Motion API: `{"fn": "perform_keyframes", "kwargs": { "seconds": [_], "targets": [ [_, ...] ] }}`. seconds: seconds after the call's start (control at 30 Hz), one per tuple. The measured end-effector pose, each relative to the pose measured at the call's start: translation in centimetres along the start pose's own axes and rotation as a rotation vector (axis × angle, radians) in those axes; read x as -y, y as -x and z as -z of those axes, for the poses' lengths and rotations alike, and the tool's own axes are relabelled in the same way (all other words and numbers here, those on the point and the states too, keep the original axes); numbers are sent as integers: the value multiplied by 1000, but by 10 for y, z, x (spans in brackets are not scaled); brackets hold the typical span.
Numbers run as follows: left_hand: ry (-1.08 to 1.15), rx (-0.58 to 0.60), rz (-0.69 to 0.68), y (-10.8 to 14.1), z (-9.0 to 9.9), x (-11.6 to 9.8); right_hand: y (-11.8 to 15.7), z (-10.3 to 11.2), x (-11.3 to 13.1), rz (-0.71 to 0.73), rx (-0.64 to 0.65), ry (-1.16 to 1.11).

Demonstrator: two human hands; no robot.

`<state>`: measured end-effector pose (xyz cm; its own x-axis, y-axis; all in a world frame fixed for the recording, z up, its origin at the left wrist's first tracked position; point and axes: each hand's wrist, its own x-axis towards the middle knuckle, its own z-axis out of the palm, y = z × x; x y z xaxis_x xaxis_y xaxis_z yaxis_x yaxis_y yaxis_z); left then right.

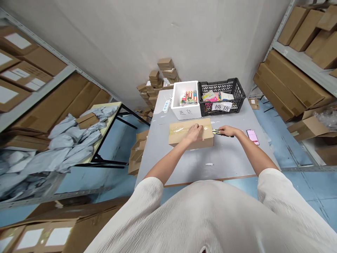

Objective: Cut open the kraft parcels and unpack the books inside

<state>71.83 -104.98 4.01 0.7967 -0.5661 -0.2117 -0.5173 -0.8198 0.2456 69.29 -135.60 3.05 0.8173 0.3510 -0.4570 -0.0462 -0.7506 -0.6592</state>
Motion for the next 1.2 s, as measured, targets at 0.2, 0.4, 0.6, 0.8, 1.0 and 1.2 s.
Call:
{"fn": "perform_keyframes", "kwargs": {
  "seconds": [0.2,0.4,0.6,0.8,1.0,1.2],
  "targets": [
    [82,-31,-18,2,-2,8,21,11,-8,-90,-59,-77],
    [174,-150,99,-6,4,6,37,14,-4,-31,-200,-180],
    [74,-173,143,-19,4,0,39,5,-5,92,-340,109],
    [84,-20,134,-45,12,11,35,-2,-3,120,-342,390],
    [61,44,141,-56,15,13,28,-3,1,113,-337,411],
    [7,-61,64,-34,-5,9,29,-8,5,90,-371,419]
  ]
}}
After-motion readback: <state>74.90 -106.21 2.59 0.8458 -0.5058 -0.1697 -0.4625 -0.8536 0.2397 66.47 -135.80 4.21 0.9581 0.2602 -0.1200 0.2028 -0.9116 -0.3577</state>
